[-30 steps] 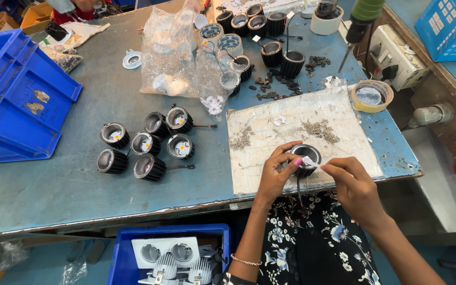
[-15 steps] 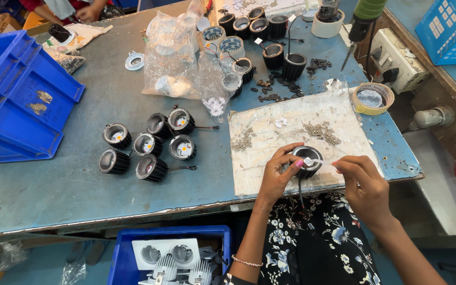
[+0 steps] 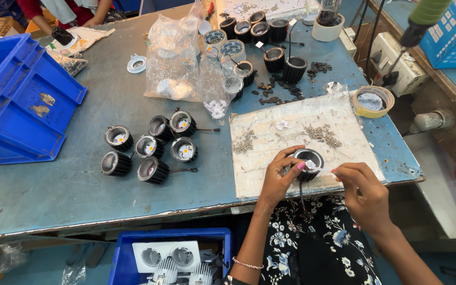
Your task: The person assembles LED light fixtures by hand, placing components into the housing and using an electric screwdriver to secure them.
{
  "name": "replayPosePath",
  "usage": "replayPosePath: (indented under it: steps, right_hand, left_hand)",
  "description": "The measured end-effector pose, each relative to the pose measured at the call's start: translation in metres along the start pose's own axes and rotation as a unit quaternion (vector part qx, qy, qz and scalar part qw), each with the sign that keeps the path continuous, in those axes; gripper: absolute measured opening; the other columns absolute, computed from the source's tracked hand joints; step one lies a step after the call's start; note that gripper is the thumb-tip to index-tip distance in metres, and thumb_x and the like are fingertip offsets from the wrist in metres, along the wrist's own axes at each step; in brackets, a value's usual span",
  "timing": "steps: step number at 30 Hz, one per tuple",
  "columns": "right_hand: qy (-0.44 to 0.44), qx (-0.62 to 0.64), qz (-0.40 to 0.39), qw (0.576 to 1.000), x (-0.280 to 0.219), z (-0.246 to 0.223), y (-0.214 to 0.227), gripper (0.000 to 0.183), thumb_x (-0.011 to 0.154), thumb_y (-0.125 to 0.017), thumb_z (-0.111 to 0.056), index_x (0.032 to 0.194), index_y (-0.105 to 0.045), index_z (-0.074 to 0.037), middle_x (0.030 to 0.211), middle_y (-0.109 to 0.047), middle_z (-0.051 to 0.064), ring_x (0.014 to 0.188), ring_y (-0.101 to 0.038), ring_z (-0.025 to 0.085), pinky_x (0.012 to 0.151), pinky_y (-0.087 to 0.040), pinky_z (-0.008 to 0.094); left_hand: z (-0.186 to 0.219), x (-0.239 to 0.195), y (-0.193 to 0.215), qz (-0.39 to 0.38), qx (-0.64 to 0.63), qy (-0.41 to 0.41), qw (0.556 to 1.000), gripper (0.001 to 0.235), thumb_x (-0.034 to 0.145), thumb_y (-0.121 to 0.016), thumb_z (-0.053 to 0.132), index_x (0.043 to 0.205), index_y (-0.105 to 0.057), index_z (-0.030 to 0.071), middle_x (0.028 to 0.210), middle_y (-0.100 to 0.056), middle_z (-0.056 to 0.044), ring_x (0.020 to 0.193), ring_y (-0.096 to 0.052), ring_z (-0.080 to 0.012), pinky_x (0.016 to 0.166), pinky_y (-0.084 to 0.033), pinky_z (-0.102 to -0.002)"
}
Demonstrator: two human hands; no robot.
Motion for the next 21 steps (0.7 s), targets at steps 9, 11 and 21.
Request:
replayPosePath:
  steps: [9,11,21]
  right_hand:
    - [-0.238,0.339,0.01,0.91,0.007,0.056,-0.022,0.013,0.101,-0.064,-0.007,0.108,-0.067,0.003,0.099,-0.07,0.008,0.086,-0.066,0.013,0.084,-0.056,0.029]
    - [-0.251,0.363,-0.005,0.897,0.007,0.06,-0.024,0.015,0.101,-0.064,-0.009,0.108,-0.067,0.003,0.098,-0.069,0.008,0.086,-0.065,0.013,0.083,-0.057,0.03]
    - [-0.278,0.352,-0.043,0.893,-0.003,0.065,-0.026,0.018,0.098,-0.067,-0.011,0.106,-0.069,0.004,0.092,-0.069,0.009,0.082,-0.065,0.014,0.08,-0.055,0.029]
  left_hand:
    - [0.004,-0.002,-0.001,-0.004,-0.012,0.009,1.0,0.027,0.097,-0.072,0.03,0.102,-0.077,0.003,0.148,-0.056,-0.014,0.13,-0.057,-0.0224,0.111,-0.047,-0.034]
    - [0.003,-0.001,-0.002,0.001,-0.004,0.026,1.0,0.028,0.095,-0.072,0.032,0.101,-0.077,0.004,0.147,-0.056,-0.013,0.13,-0.058,-0.022,0.11,-0.049,-0.035]
    - [0.003,-0.001,-0.002,-0.005,-0.013,0.019,1.0,0.028,0.096,-0.072,0.032,0.102,-0.076,0.005,0.148,-0.056,-0.014,0.128,-0.058,-0.0216,0.108,-0.049,-0.034]
Point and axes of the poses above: each hand's wrist, its own x-axis towards the middle knuckle, its own y-axis out of the back of the hand, z = x × y, the point moved 6 cm from there along x, towards the middle knuckle
